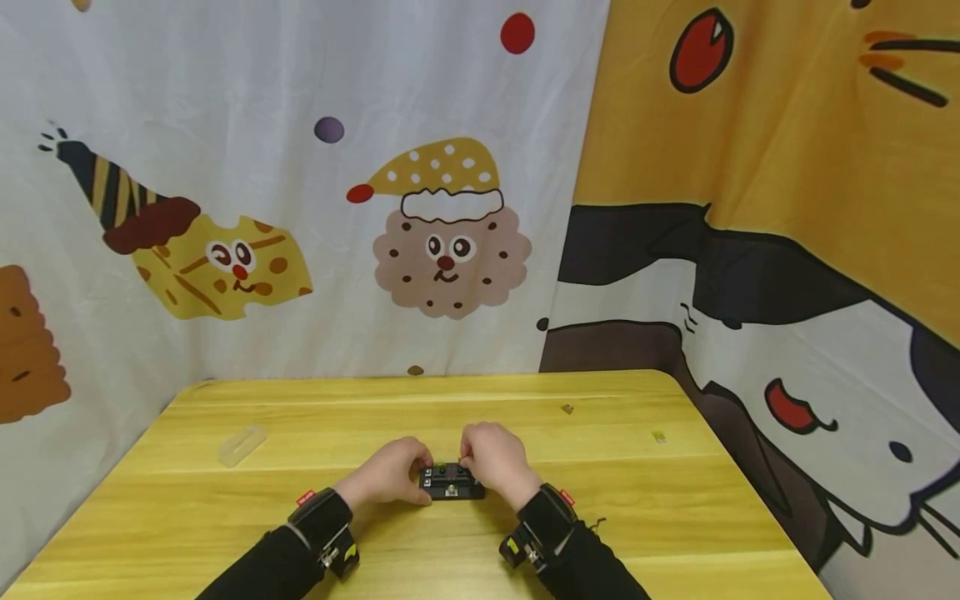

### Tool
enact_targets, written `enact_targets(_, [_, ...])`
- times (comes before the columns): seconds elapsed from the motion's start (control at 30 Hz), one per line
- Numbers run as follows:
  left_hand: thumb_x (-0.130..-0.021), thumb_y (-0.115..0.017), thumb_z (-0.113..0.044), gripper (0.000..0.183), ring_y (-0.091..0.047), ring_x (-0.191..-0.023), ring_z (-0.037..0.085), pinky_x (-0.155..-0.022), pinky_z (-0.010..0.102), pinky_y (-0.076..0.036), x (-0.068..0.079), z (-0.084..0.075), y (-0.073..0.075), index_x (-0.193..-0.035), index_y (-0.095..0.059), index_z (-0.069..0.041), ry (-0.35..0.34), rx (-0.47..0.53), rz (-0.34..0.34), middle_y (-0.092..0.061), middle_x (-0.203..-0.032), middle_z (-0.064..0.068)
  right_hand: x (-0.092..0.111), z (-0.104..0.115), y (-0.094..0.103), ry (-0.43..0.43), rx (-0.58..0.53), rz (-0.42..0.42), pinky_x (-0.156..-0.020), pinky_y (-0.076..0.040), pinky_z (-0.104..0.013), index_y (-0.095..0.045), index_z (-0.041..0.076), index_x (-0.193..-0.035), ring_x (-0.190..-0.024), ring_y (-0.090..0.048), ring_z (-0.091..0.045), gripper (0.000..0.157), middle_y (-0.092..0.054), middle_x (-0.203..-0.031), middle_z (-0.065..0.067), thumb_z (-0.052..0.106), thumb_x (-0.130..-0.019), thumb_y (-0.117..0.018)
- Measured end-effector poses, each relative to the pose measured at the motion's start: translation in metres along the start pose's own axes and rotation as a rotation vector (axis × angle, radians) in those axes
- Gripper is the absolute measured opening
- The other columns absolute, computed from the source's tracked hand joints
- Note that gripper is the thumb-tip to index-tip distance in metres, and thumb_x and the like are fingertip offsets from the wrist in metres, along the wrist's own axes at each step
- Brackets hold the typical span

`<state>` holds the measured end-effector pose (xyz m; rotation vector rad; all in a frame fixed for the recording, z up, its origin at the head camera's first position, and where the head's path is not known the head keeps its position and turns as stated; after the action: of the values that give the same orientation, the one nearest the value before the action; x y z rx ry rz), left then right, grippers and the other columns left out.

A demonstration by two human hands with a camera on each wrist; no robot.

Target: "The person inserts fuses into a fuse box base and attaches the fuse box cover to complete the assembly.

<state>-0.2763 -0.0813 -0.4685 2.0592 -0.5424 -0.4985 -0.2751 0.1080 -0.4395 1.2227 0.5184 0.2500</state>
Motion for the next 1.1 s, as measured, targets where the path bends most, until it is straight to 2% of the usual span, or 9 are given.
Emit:
enact_targets(0.37, [-0.057, -0.087, -0.027, 0.041, -0.044, -0.069, 0.008, -0.066, 0.024, -0.041, -0.0002, 0.002, -0.0015, -0.086, -0.064, -0.009, -0.016, -0.007, -0.011, -0.052, -0.078, -0.004, -0.0012, -0.0011, -0.0031, 0.019, 0.031, -0.004, -0.054, -0.039, -0.025, -0.057, 0.023, -0.073, -0.064, -0.047, -0.008, 0.02, -0.048, -0.069, 0.011, 0.021, -0.075, -0.077])
enact_targets(0.6, [-0.058, -0.086, -0.024, 0.04, -0.044, -0.068, 0.008, -0.064, 0.024, -0.041, 0.0031, -0.0009, 0.0012, -0.085, -0.063, -0.006, -0.076, -0.006, -0.041, -0.051, -0.077, -0.003, -0.0016, -0.0015, -0.0053, 0.034, 0.049, -0.007, -0.055, -0.039, -0.025, -0.056, 0.024, -0.072, -0.066, -0.047, -0.009, 0.022, -0.047, -0.069, 0.011, 0.022, -0.074, -0.077])
enact_targets(0.83, [-0.058, -0.087, -0.026, 0.041, -0.045, -0.071, 0.008, -0.067, 0.025, -0.042, 0.0007, 0.0003, 0.0, -0.086, -0.064, -0.008, -0.028, -0.005, -0.012, -0.052, -0.08, -0.003, -0.0001, 0.0006, -0.0036, 0.057, 0.076, -0.018, -0.054, -0.037, -0.023, -0.054, 0.024, -0.07, -0.064, -0.044, -0.008, 0.025, -0.043, -0.067, 0.011, 0.022, -0.074, -0.078])
enact_targets(1.1, [-0.058, -0.087, -0.027, 0.041, -0.045, -0.07, 0.008, -0.067, 0.025, -0.042, 0.0012, -0.0027, 0.0019, -0.087, -0.064, -0.008, -0.015, -0.008, -0.004, -0.053, -0.08, -0.003, 0.0016, 0.005, 0.0007, 0.058, 0.071, -0.016, -0.054, -0.037, -0.024, -0.055, 0.023, -0.068, -0.063, -0.045, -0.009, 0.024, -0.043, -0.067, 0.011, 0.021, -0.073, -0.078])
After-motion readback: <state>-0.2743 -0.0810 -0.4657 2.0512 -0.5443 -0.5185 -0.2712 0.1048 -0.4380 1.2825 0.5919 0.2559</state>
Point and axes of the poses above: each hand's wrist, its own x-axis away from the middle knuckle, its own y-axis out of the back of the hand, z = x × y, the point moved 2 cm from there along -x, towards the middle knuckle
